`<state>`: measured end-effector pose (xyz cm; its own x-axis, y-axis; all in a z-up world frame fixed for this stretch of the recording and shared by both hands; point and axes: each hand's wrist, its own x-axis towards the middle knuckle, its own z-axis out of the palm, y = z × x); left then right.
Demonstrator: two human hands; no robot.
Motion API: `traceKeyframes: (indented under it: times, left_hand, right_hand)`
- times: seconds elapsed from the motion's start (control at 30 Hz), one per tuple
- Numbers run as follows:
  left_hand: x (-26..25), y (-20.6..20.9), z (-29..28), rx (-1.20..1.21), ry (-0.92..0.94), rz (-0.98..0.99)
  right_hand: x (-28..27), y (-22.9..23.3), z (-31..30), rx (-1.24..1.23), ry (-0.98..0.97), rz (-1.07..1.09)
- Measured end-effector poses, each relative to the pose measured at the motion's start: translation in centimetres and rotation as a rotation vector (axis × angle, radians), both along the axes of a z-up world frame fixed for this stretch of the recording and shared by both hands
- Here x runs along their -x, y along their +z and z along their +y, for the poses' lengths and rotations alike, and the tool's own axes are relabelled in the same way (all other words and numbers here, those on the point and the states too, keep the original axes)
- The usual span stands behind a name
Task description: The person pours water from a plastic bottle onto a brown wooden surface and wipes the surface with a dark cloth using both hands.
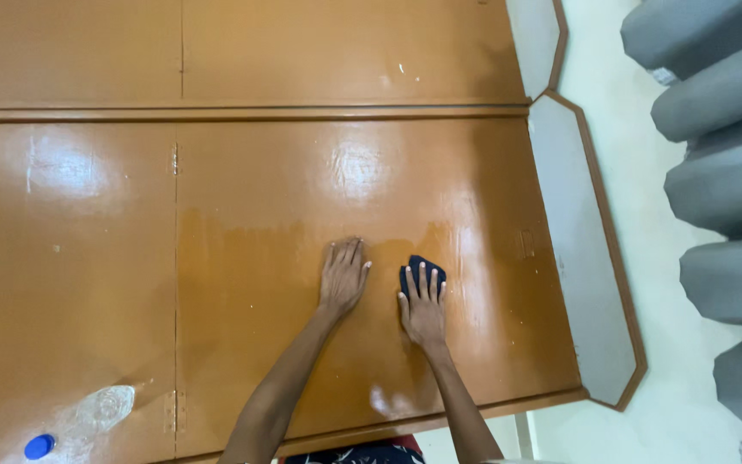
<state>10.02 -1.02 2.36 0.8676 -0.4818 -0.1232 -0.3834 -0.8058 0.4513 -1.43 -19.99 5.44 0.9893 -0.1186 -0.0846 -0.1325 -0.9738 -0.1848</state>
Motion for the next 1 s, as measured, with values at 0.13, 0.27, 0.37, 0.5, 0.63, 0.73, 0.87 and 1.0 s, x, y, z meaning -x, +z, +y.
traceKeyframes:
  times: [0.13,0.27,0.37,0.5,0.63,0.73,0.87,1.0]
  left_hand:
    - [-4.2,-1.5,-1.6,0.076,0.068,-0.229]
    - [-8.0,-2.6,-3.3,0.092,0.133,-0.199]
    - [-11.1,-2.5,-4.7,0.013,0.172,-0.197]
    - [-10.4,-2.3,-5.0,0.006,0.199,-0.142]
    - [-10.5,-1.9,-4.6,0.058,0.199,-0.139]
    - [-10.9,-1.7,-4.8,0.041,0.205,-0.098]
    - [-10.8,-1.1,-4.6,0.027,0.218,-0.083]
    - [-10.7,-1.0,-4.4,0.036,0.214,-0.068]
  right_hand:
    - [-6.2,-1.5,-2.6,0.004,0.032,-0.061]
    - [-12.6,-2.6,-5.1,0.003,0.056,-0.036]
    - [-16.8,-2.9,-6.1,-0.003,0.049,-0.032]
    - [-14.8,-2.0,-5.8,-0.031,0.087,-0.031]
    - [-9.1,0.3,-3.7,-0.091,0.142,0.024]
    - [-5.7,1.7,-2.9,-0.12,0.152,0.093]
    - [-5.8,1.6,-2.7,-0.12,0.158,0.068]
    - [-9.6,0.8,-3.5,-0.079,0.211,0.06]
